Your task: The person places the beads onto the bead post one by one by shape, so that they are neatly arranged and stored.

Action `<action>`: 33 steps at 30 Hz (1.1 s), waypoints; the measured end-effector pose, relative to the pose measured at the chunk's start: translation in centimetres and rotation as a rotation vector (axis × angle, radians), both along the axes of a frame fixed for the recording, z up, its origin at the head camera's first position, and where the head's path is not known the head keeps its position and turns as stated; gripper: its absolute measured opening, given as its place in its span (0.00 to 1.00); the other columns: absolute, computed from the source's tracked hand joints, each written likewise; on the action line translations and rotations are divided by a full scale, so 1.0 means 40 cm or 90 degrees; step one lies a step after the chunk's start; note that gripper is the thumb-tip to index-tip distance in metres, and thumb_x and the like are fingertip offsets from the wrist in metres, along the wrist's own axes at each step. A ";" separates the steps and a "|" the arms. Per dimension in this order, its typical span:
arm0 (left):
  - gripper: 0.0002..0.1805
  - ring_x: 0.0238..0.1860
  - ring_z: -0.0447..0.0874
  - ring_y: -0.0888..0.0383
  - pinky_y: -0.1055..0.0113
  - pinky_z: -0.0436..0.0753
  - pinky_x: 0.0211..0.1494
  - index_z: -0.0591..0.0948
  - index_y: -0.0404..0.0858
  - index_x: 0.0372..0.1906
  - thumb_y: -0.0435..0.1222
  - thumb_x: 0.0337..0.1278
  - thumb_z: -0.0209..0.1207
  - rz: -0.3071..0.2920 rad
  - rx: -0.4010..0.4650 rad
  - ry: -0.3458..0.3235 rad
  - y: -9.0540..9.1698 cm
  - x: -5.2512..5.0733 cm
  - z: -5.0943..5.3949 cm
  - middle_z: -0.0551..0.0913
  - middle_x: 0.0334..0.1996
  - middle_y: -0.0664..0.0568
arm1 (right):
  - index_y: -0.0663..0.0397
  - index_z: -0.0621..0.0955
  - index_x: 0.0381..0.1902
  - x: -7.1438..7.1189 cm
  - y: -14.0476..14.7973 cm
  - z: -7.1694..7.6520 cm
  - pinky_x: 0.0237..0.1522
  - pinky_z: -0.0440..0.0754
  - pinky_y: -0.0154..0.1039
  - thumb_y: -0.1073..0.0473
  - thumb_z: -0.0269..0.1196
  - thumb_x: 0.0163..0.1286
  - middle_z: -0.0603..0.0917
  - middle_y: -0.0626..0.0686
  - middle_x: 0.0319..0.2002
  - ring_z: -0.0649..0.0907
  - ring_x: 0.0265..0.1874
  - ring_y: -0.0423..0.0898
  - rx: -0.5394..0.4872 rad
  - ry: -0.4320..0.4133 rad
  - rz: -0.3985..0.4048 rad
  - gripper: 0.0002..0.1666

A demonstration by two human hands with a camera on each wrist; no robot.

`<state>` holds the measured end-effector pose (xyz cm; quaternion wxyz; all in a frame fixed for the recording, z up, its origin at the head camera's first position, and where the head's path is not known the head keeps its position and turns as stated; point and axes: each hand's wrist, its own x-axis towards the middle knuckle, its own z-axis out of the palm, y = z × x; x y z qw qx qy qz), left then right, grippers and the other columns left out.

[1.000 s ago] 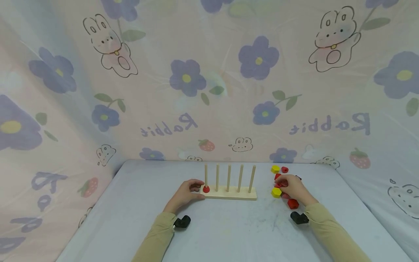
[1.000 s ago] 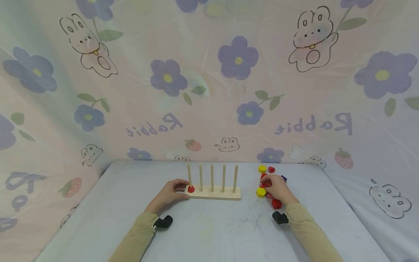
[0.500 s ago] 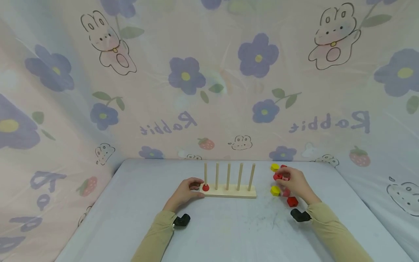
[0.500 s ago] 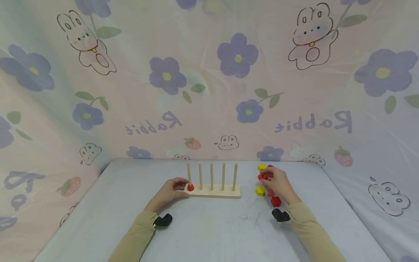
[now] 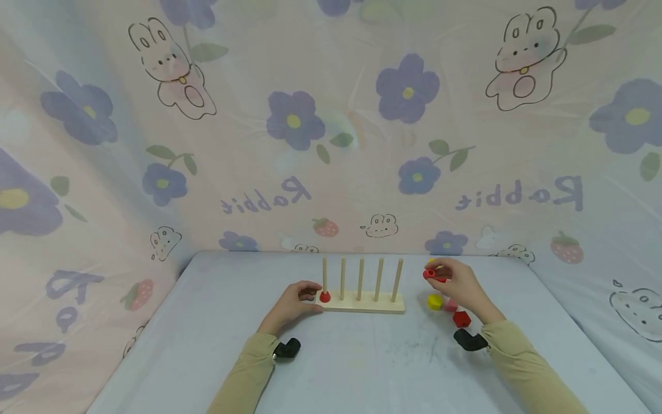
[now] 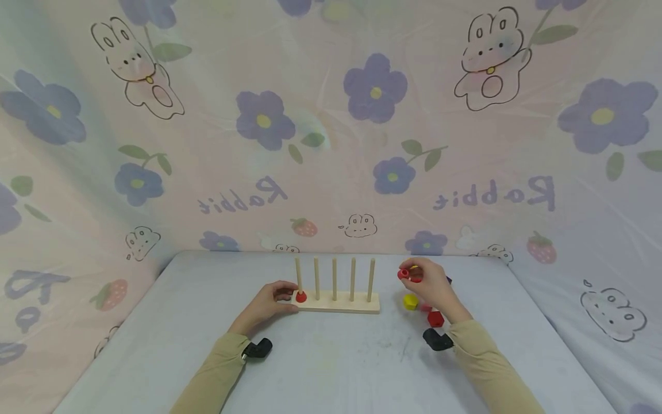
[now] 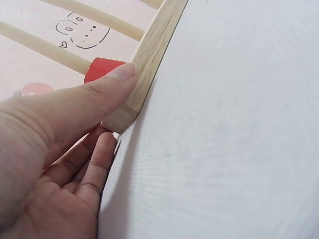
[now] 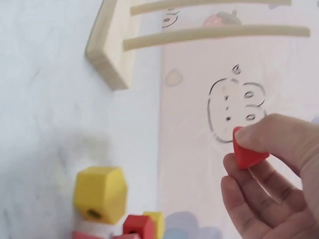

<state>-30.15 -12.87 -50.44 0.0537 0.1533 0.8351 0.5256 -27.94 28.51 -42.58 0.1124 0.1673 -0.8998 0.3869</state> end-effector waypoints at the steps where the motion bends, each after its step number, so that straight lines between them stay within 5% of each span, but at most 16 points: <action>1: 0.29 0.46 0.78 0.56 0.60 0.77 0.54 0.79 0.39 0.54 0.35 0.41 0.74 0.001 0.000 0.000 0.000 0.000 0.001 0.78 0.51 0.49 | 0.59 0.79 0.47 0.001 -0.007 0.009 0.37 0.84 0.39 0.68 0.69 0.59 0.82 0.57 0.44 0.84 0.40 0.53 -0.003 0.003 0.003 0.17; 7: 0.29 0.47 0.78 0.55 0.60 0.77 0.55 0.78 0.39 0.54 0.35 0.41 0.74 0.004 -0.007 0.001 -0.004 0.001 0.004 0.78 0.51 0.49 | 0.59 0.77 0.49 0.009 -0.060 0.082 0.33 0.84 0.38 0.66 0.68 0.60 0.82 0.56 0.44 0.84 0.42 0.53 -0.040 0.012 0.020 0.19; 13: 0.29 0.47 0.78 0.55 0.60 0.77 0.55 0.78 0.39 0.54 0.35 0.41 0.74 0.003 0.000 -0.003 -0.006 0.001 0.004 0.78 0.51 0.49 | 0.58 0.78 0.49 0.013 -0.117 0.152 0.44 0.78 0.26 0.67 0.69 0.59 0.82 0.54 0.43 0.84 0.41 0.50 -0.066 0.086 0.065 0.20; 19: 0.29 0.47 0.78 0.55 0.60 0.77 0.54 0.79 0.39 0.53 0.35 0.41 0.74 0.001 0.005 -0.004 -0.006 0.005 0.005 0.78 0.51 0.49 | 0.58 0.79 0.48 0.007 -0.200 0.205 0.46 0.78 0.27 0.69 0.69 0.58 0.83 0.54 0.43 0.84 0.40 0.48 -0.130 0.097 0.139 0.19; 33: 0.29 0.48 0.78 0.53 0.56 0.77 0.55 0.79 0.37 0.53 0.34 0.41 0.74 -0.011 0.020 -0.005 -0.003 0.008 0.012 0.79 0.51 0.48 | 0.63 0.79 0.48 -0.008 -0.430 0.196 0.49 0.80 0.48 0.72 0.67 0.60 0.83 0.57 0.43 0.84 0.42 0.51 -0.175 0.088 0.219 0.17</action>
